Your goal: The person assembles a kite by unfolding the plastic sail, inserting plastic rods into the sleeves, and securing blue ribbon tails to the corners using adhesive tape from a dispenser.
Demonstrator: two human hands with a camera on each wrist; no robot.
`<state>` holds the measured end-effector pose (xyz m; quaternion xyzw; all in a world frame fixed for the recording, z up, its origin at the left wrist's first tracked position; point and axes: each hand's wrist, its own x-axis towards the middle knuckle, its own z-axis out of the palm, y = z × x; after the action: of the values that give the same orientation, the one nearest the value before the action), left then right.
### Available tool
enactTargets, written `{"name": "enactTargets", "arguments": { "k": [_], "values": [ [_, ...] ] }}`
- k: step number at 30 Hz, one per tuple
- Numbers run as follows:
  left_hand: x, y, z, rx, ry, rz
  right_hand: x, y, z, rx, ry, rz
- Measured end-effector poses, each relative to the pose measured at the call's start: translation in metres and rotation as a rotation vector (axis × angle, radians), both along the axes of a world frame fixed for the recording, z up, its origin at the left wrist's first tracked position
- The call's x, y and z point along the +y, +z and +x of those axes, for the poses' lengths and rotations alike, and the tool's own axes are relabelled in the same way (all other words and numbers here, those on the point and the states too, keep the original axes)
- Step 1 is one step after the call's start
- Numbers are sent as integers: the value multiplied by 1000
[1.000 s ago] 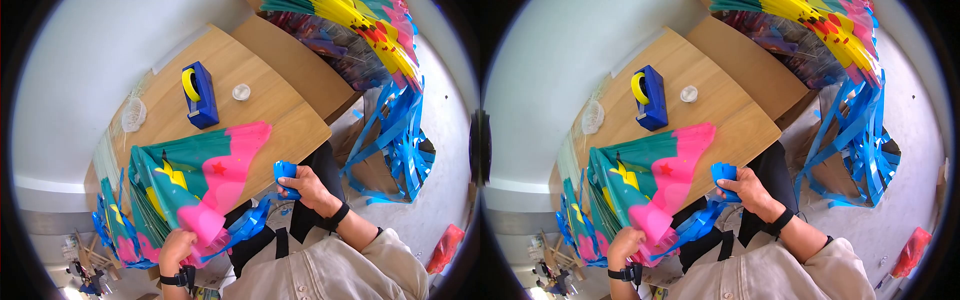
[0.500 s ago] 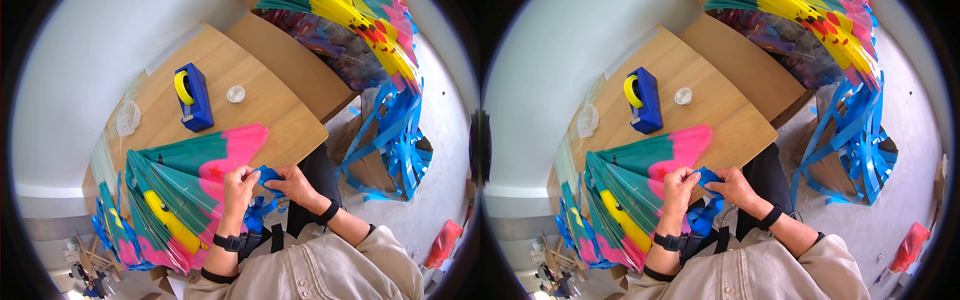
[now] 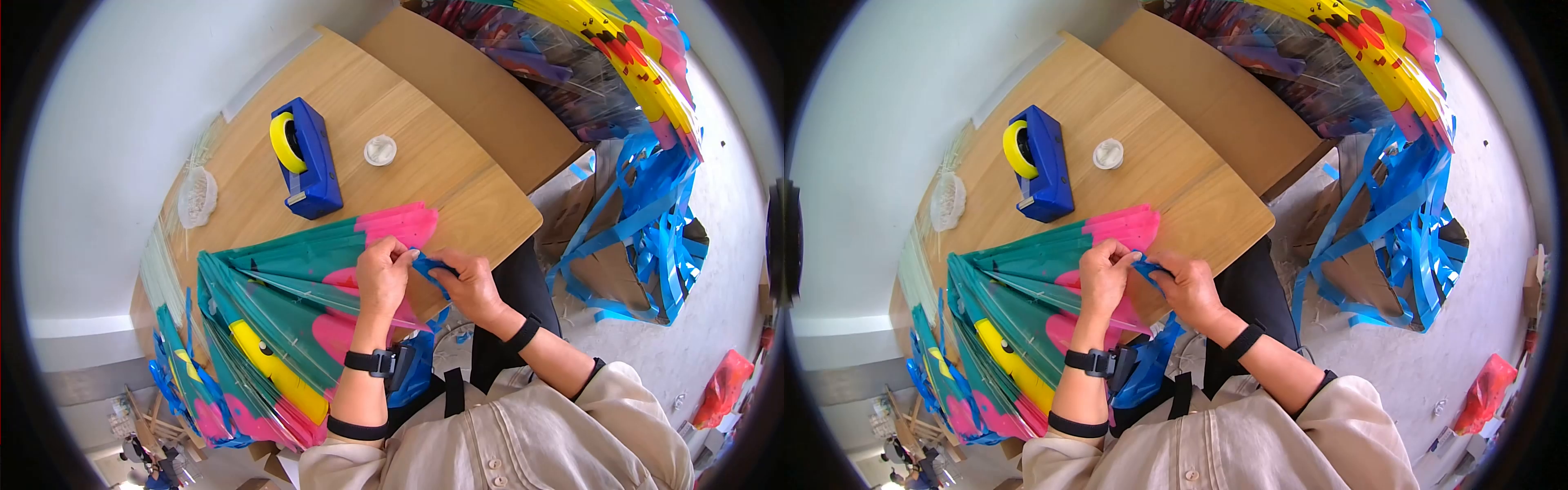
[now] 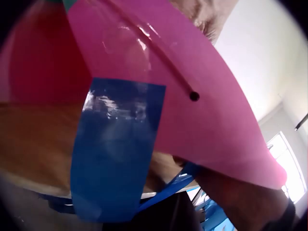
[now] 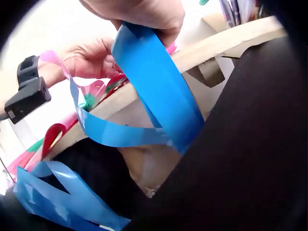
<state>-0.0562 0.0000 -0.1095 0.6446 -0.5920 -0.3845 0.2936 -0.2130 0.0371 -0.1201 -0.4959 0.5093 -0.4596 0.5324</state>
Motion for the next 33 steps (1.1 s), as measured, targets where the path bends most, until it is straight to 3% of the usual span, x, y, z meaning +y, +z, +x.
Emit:
{"name": "enactTargets", "arguments": {
  "k": [2,5,12,17,27,30,32,33],
  "values": [
    [0,-10,-5,-198,27,-258,-4,-9,3,325,42,-273],
    [1,-13,-9,-278,44,-278,-8,-14,3,474,76,-388],
    [2,-20,-10,-372,71,-310,-10,-18,2,643,129,-491],
    [1,-17,-11,-269,125,-161,-10,-17,3,781,195,-519],
    [2,-21,-5,-307,85,-246,-12,-13,7,901,240,-589],
    [17,-11,9,-331,-10,-324,-13,-11,7,934,268,-569],
    [36,15,22,-671,-250,-148,-13,-12,8,937,266,-582],
    [46,27,29,-676,-252,-148,-13,-14,8,933,264,-582]
  ]
}}
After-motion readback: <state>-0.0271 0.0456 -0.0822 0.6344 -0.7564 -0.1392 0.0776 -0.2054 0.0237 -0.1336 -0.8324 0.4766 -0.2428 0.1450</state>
